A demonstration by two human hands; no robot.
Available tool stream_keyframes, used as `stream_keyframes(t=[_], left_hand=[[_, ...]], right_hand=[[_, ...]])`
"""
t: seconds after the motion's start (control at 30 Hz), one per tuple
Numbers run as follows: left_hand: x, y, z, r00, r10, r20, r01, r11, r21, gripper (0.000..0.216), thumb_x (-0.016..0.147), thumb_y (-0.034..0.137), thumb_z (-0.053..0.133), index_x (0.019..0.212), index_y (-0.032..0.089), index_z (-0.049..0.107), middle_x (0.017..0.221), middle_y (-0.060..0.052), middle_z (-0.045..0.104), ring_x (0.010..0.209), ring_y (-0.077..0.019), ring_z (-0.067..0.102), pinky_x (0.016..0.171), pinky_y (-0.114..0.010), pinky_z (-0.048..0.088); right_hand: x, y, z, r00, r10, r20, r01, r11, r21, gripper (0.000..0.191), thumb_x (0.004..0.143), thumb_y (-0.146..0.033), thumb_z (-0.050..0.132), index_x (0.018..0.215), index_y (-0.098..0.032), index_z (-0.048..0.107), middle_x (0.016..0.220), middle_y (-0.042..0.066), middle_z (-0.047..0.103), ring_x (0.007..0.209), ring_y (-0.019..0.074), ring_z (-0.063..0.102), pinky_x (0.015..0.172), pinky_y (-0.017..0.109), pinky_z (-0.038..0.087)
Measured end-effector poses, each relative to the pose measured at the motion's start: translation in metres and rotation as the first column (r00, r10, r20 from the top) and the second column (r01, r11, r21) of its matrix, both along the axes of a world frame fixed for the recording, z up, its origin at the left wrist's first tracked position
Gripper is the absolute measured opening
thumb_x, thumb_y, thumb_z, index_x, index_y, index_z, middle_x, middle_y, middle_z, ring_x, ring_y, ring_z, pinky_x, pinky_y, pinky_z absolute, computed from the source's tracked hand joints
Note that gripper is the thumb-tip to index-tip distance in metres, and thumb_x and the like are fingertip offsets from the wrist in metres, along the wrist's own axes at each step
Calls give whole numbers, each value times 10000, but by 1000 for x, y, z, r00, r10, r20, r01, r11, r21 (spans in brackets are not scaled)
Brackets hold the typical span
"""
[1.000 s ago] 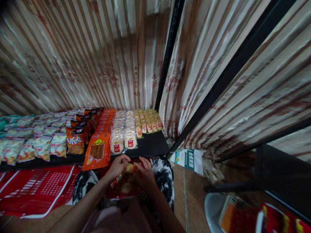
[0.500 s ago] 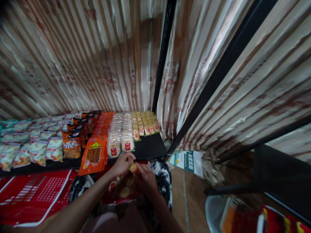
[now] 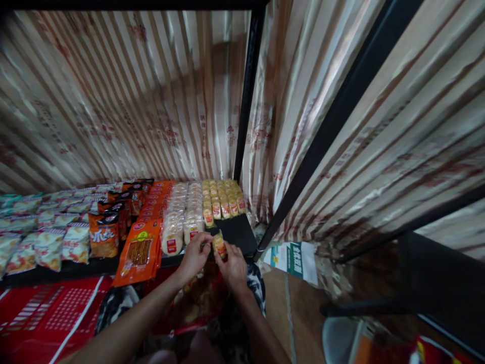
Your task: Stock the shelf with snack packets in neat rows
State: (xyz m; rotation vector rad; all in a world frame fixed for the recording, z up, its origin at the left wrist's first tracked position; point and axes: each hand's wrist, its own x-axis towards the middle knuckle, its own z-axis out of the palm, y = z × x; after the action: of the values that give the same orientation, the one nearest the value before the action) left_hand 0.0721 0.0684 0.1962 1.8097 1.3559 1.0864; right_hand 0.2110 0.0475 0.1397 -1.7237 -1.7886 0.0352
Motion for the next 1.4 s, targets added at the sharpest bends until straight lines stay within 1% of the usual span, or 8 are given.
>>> stream_keyframes(t=[0.2, 0.43, 0.67, 0.8, 0.93, 1.07, 1.23, 1.4], left_hand=[[14, 5, -2, 999, -40, -16, 40, 999, -20, 292, 725, 9, 450, 883, 199, 605, 1145, -70, 587, 1131, -183, 524, 1005, -372, 395], [26, 20, -6, 997, 18, -76, -32, 983, -182, 339, 758, 63, 469, 1062, 150, 590, 1305, -132, 513, 1286, -224, 400, 1092, -384, 285], [37, 38, -7, 995, 53, -89, -82, 925, -371, 486, 838, 218, 441, 1299, 64, 440, 1469, -182, 282, 1387, -220, 187, 1136, -365, 147], [40, 44, -13, 996, 65, -62, -84, 916, -391, 506, 845, 266, 437, 1330, 125, 425, 1475, -122, 291, 1390, -210, 172, 1144, -376, 115], [41, 48, -18, 997, 71, -12, -70, 912, -404, 534, 831, 317, 472, 1343, 176, 416, 1477, -81, 295, 1390, -207, 160, 1147, -363, 111], [41, 51, -18, 998, 59, -12, -59, 910, -411, 556, 831, 311, 474, 1361, 166, 391, 1480, -86, 283, 1389, -208, 163, 1146, -355, 120], [43, 52, -15, 997, 64, -47, -78, 908, -411, 548, 839, 240, 446, 1360, 82, 380, 1474, -148, 268, 1383, -216, 192, 1143, -361, 132], [44, 54, -15, 997, 70, -15, -71, 918, -390, 535, 829, 198, 443, 1352, 100, 392, 1465, -131, 311, 1378, -200, 219, 1141, -346, 146]], right_hand=[[5, 31, 2, 996, -83, 22, 84, 996, -42, 406, 846, -363, 495, 1150, -106, 576, 945, 98, 653, 881, 223, 563, 785, 302, 435], [3, 58, 8, 991, -133, 25, 134, 989, -69, 441, 847, -366, 495, 1191, -94, 547, 1000, 110, 639, 934, 226, 543, 828, 300, 413], [1, 83, 6, 990, -138, -10, 137, 988, -73, 461, 874, -392, 451, 1249, -128, 491, 1059, 106, 629, 957, 225, 539, 835, 298, 413], [-1, 93, 9, 988, -147, -40, 144, 987, -76, 426, 877, -354, 441, 1240, -134, 478, 1048, 102, 628, 976, 227, 530, 816, 300, 422], [-4, 100, 9, 985, -154, -80, 146, 984, -101, 341, 860, -342, 470, 1150, -164, 501, 1001, 88, 631, 983, 211, 531, 773, 283, 433], [-5, 104, 7, 984, -158, -78, 149, 982, -118, 320, 847, -366, 486, 1108, -180, 486, 966, 81, 627, 955, 204, 535, 732, 275, 435], [-6, 107, 5, 987, -157, -37, 154, 985, -84, 302, 849, -375, 470, 1075, -175, 482, 948, 99, 622, 939, 224, 534, 737, 300, 435], [-9, 107, 3, 984, -175, -42, 170, 980, -103, 276, 852, -385, 470, 1032, -177, 489, 907, 97, 611, 927, 234, 555, 732, 314, 451]])
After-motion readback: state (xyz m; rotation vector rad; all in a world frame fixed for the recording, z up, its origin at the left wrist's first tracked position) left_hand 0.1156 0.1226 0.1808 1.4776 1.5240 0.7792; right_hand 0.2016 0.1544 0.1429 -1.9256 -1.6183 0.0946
